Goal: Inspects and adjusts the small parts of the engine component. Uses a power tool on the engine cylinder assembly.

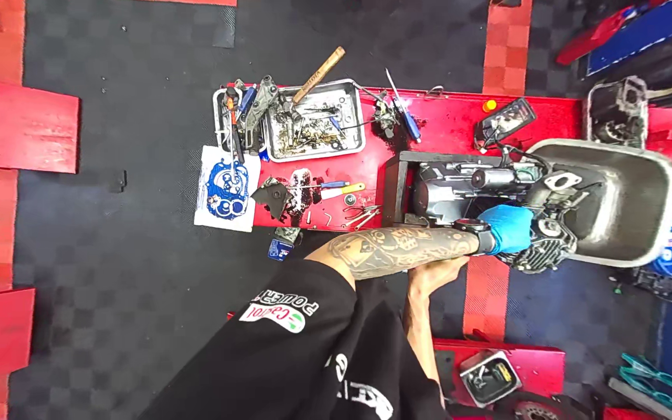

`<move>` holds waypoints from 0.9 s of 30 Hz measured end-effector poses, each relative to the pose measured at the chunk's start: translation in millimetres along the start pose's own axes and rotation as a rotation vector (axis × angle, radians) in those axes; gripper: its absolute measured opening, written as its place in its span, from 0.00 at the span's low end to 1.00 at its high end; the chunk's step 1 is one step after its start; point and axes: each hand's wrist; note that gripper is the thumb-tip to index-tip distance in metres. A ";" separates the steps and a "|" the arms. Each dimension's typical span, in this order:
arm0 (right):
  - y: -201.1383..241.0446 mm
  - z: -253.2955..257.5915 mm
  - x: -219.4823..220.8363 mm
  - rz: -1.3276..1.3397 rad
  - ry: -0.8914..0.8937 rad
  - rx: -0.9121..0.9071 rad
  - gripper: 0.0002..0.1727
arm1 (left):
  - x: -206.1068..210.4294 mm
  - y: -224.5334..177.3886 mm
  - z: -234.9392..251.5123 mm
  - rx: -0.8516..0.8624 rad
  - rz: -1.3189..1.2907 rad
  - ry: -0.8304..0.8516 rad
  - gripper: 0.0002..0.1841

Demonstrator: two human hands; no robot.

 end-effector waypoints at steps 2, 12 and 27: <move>-1.2 -1.5 1.6 0.034 0.012 -0.020 0.53 | 3.2 4.1 3.0 0.002 0.005 -0.007 0.10; -2.9 -16.2 -0.4 0.057 0.065 -0.054 0.58 | -0.2 17.2 -10.8 -0.043 -0.061 -0.064 0.11; -13.9 -53.3 -31.8 0.033 0.162 -0.059 0.58 | -25.4 36.5 -30.3 -0.395 -0.408 0.299 0.10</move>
Point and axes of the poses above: each hand's wrist, its own z-axis towards the middle knuckle, its own x-axis out of the palm, y = z × x, and after that the axes turned 9 degrees about -y, right-handed
